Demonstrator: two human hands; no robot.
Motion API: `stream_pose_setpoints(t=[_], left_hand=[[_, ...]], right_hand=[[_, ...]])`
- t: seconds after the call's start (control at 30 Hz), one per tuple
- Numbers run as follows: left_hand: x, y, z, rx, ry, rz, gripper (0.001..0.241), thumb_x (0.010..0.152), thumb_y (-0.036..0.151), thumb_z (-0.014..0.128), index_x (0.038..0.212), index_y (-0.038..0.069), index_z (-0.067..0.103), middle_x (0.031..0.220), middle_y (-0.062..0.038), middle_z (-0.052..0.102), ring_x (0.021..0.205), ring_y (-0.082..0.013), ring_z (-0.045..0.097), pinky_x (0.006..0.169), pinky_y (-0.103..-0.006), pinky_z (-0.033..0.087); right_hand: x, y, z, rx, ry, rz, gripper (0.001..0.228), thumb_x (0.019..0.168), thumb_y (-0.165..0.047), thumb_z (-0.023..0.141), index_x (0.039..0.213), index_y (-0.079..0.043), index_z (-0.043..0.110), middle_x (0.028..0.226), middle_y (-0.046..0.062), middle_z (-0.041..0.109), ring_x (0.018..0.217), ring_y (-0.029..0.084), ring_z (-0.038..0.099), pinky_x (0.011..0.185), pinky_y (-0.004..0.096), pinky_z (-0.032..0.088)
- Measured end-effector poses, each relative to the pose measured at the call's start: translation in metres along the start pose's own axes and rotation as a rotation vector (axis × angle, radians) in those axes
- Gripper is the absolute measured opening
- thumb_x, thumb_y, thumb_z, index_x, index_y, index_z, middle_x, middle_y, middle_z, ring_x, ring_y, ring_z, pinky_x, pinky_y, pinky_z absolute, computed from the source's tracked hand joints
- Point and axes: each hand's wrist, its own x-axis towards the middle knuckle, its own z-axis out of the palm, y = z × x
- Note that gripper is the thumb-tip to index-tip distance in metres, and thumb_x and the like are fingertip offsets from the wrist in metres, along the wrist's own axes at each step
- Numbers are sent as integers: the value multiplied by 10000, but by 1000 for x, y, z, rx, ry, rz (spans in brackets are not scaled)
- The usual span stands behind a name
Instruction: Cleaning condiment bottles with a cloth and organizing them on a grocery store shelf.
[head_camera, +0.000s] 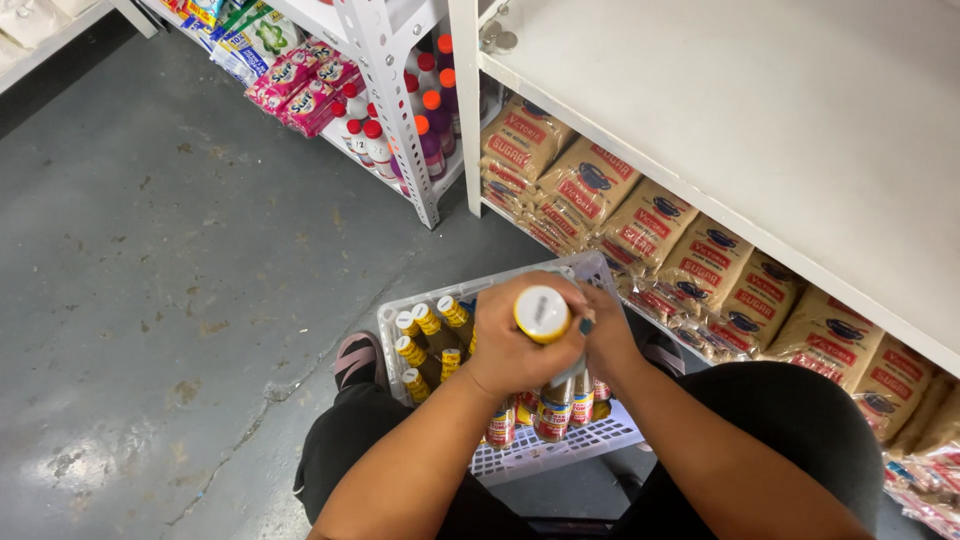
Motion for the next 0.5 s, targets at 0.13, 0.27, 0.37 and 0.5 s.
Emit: stream_pose_setpoints(t=[0.13, 0.27, 0.37, 0.5], left_hand=[[-2, -3, -1, -116, 101, -163, 233, 829, 33, 766, 1040, 56, 671, 939, -67, 753, 871, -196, 762, 851, -313, 616], [1, 4, -2, 20, 2, -45, 286, 778, 35, 767, 1050, 67, 684, 928, -51, 751, 857, -178, 776, 835, -298, 624], [4, 8, -1, 88, -92, 18, 357, 769, 52, 791, 1106, 73, 676, 1065, -104, 746, 971, -234, 766, 887, -320, 614], [3, -3, 14, 78, -77, -53, 357, 793, 77, 789, 1130, 73, 670, 1010, -87, 749, 942, -236, 765, 860, -331, 602]], right_hand=[[0, 19, 4, 486, 181, 504, 356, 939, -279, 620, 1196, -37, 672, 1135, 100, 731, 986, 199, 719, 860, 363, 592], [-9, 62, -24, 127, -5, 288, 325, 955, -193, 645, 1249, -57, 628, 1226, 61, 685, 1104, 138, 678, 952, 351, 560], [-3, -10, -17, -705, -84, 11, 429, 803, -206, 755, 1195, -105, 611, 1147, 101, 671, 1020, 238, 688, 868, 384, 568], [2, -113, 7, -1042, 16, 10, 804, 722, -234, 795, 1451, -97, 485, 1350, 186, 550, 1103, 346, 630, 889, 449, 530]])
